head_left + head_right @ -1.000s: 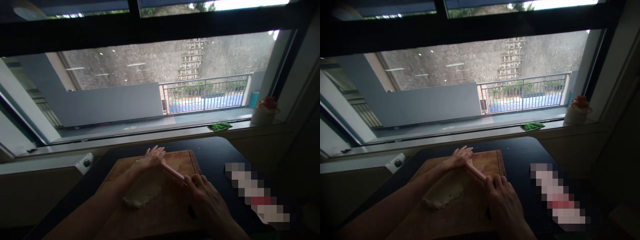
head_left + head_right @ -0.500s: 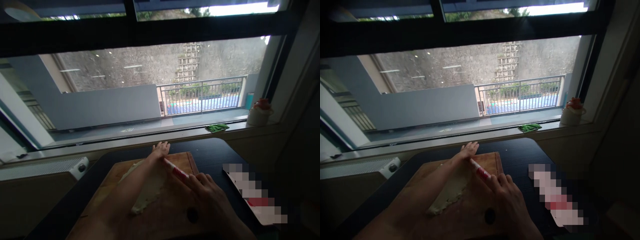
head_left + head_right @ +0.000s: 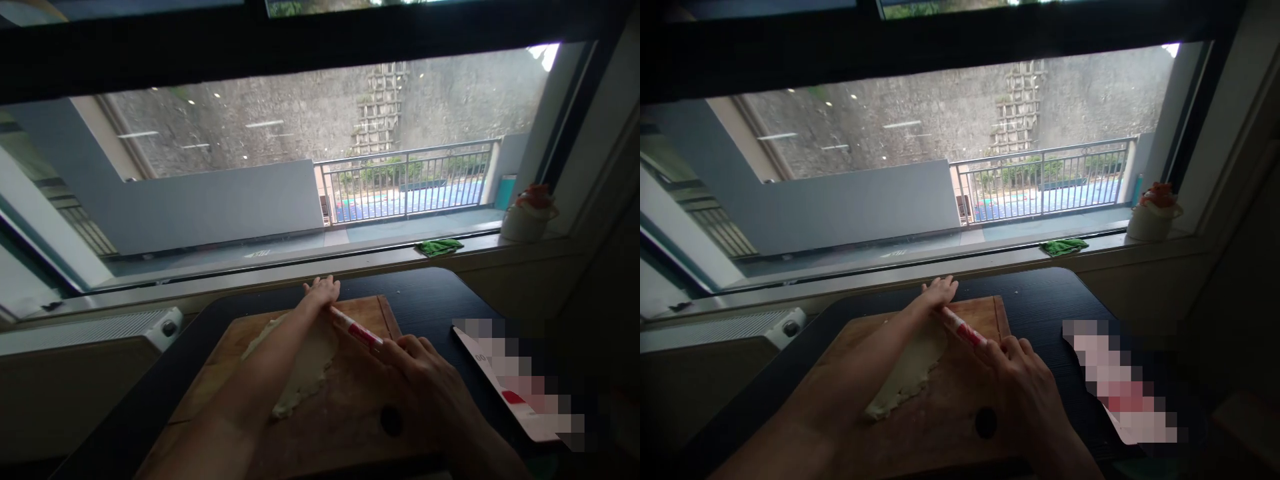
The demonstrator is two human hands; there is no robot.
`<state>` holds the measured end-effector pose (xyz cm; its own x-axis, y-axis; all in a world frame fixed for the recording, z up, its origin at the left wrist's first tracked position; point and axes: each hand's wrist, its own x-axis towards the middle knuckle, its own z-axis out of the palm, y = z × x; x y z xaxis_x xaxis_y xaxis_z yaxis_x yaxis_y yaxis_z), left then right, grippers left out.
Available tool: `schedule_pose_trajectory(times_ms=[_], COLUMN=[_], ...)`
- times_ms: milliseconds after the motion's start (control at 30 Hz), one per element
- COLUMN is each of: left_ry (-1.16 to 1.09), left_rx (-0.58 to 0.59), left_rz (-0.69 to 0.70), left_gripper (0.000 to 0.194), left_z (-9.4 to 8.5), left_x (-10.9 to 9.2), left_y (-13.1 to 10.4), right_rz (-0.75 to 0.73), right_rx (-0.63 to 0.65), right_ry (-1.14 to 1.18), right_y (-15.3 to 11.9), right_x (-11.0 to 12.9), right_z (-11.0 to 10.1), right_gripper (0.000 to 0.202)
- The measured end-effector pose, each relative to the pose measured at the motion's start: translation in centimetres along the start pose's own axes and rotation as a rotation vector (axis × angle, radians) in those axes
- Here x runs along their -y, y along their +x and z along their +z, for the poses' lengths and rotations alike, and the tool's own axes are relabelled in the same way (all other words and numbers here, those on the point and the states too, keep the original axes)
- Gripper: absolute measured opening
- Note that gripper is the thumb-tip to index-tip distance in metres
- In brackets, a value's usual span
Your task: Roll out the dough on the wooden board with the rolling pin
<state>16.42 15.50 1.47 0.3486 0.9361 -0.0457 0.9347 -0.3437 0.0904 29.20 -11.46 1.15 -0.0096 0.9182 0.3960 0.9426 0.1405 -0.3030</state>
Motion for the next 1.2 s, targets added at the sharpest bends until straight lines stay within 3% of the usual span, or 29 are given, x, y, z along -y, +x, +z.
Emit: schedule_pose_trajectory(times_ms=[67,133,300,367,433,500,633,733,833,1000,1067,1133,1200], left_ry=[-0.005,-0.006,0.105,0.212,0.266,0.237,0.078,0.018,0.031,0.081,0.082,0.073,0.047], left_rx=[-0.029,-0.037,-0.067,-0.107,-0.077,-0.008,0.051,0.046,-0.004,-0.140,-0.159,-0.151,-0.136], left_rz=[0.040,0.069,0.224,0.364,0.466,0.481,0.292,0.245,0.297,0.347,0.347,0.358,0.377], left_gripper=[0.044,0.044,0.047,0.048,0.046,0.046,0.057,0.063,0.057,0.057,0.058,0.058,0.055], left_z=[0.2,0.4,0.2,-0.2,-0.4,-0.3,0.1,0.0,0.1,0.9,0.9,0.9,0.8], left_x=[-0.3,1.2,8.0,9.0,8.1,5.6,-0.7,-3.0,-1.5,5.5,7.1,7.3,6.5], left_y=[0.3,-0.9,-8.3,-10.8,-11.7,-10.9,-6.5,-4.6,-6.2,-13.9,-15.9,-15.9,-14.0], right_rz=[-0.025,-0.063,-0.195,-0.223,-0.211,-0.174,-0.055,-0.011,-0.070,-0.195,-0.194,-0.176,-0.123], right_rx=[0.000,0.000,-0.063,-0.062,-0.040,-0.029,-0.058,-0.069,-0.067,-0.089,-0.095,-0.068,-0.051], right_ry=[-0.005,-0.012,0.024,0.042,0.033,0.003,-0.089,-0.137,-0.121,-0.061,-0.045,-0.041,-0.058], right_y=[-0.7,-1.4,-3.0,-3.6,-4.1,-4.5,-4.6,-4.4,-4.6,-5.7,-5.8,-5.5,-5.0], right_x=[0.0,0.3,2.3,2.8,2.8,2.2,0.6,0.1,0.5,1.9,2.2,2.1,1.6], right_z=[0.4,1.2,3.4,3.4,3.1,2.7,2.2,2.1,2.5,3.4,3.4,3.2,2.8], right_gripper=[0.041,0.053,0.058,0.058,0.058,0.055,0.048,0.043,0.046,0.056,0.055,0.050,0.044])
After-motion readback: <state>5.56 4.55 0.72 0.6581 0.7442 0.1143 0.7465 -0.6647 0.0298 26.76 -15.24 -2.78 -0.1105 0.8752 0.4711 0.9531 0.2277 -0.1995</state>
